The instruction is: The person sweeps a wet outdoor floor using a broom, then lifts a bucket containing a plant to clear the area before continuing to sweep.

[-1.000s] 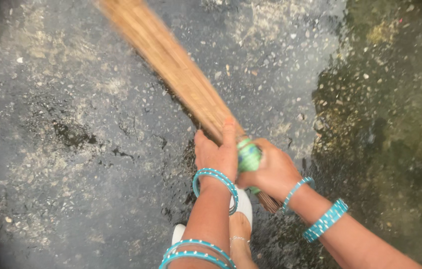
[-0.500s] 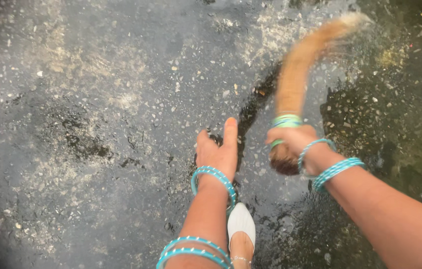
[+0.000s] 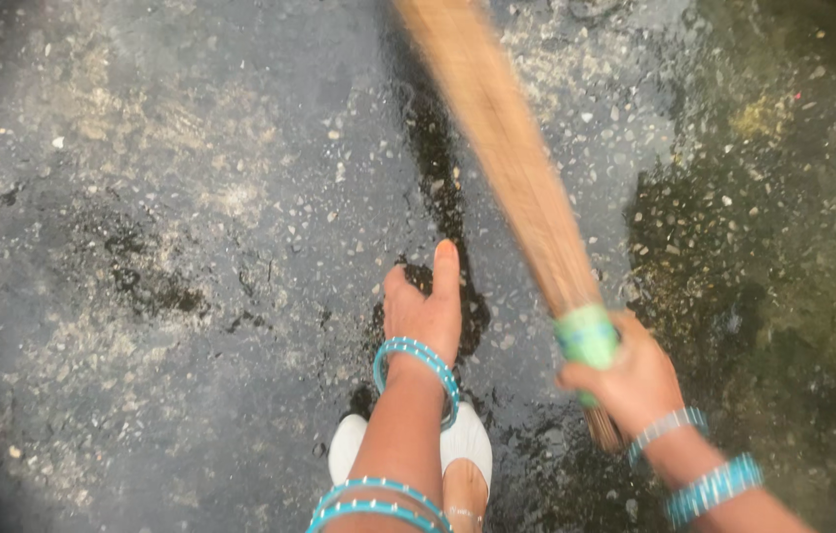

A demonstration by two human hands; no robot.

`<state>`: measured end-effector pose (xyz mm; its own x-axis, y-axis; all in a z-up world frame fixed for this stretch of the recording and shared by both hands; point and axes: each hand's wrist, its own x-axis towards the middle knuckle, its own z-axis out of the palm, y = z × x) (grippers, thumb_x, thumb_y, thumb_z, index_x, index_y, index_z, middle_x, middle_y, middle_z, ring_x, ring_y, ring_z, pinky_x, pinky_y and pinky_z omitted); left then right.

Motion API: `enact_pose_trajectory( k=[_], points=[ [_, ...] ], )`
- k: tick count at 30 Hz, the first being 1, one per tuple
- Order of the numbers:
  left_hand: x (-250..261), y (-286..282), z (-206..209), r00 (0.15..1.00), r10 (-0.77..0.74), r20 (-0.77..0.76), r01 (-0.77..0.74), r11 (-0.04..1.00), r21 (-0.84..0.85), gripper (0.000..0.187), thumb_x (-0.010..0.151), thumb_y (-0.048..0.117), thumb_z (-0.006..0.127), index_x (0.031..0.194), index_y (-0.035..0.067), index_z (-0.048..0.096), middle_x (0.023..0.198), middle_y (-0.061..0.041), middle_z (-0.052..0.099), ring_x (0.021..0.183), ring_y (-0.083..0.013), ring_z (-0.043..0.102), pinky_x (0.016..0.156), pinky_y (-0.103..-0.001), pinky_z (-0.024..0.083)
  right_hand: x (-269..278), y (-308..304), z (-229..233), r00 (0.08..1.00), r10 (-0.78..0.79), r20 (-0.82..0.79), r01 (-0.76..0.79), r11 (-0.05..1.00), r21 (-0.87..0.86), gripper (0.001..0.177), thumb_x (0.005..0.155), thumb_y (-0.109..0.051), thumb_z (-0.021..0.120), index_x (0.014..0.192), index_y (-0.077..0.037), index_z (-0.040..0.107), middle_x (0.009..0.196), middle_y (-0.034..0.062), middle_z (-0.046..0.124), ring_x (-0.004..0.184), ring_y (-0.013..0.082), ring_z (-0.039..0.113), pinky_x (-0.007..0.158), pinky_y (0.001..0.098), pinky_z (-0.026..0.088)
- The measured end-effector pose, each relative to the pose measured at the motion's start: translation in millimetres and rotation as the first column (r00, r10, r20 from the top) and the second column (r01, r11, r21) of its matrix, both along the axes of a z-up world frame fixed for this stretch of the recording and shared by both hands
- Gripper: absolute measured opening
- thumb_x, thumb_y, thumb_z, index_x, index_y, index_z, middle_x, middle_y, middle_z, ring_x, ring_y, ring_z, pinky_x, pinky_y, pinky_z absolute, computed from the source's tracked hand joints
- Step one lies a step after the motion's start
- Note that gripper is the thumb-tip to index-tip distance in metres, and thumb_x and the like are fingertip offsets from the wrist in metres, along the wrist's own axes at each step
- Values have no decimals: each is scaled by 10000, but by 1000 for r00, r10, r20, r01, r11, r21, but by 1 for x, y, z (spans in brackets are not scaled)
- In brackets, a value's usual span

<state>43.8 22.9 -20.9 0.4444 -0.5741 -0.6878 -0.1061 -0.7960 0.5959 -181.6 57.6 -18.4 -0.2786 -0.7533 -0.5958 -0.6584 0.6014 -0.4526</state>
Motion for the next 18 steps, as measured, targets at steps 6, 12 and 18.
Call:
enact_pose_trajectory(
  k=[6,12,18],
  points=[
    [1,-2,-7,1000,3,-17,-3,999,34,1033,831,715,550,1533,-9,328,1575,-251,375,1456,-391,390,1193,-453,306,-7,73,-42,680,-684,263,723,685,-90,420,646,-80,792,995,105,650,774,176,704,585,273,672,537,407,558],
    [9,5,-6,994,-98,52,93,992,91,1021,847,729,547,1536,3,341,1558,-266,389,1438,-423,388,1191,-477,307,113,87,-84,431,-843,322,717,537,445,259,764,-191,838,790,-38,630,703,140,601,531,310,550,470,462,415],
    [14,5,13,975,-179,136,158,976,152,922,846,699,545,1478,35,452,1519,-218,480,1418,-415,422,1179,-490,342,160,75,-77,964,43,264,-76,990,116,765,726,-457,857,1304,-64,546,1100,183,710,1077,381,680,889,431,535]
  ],
)
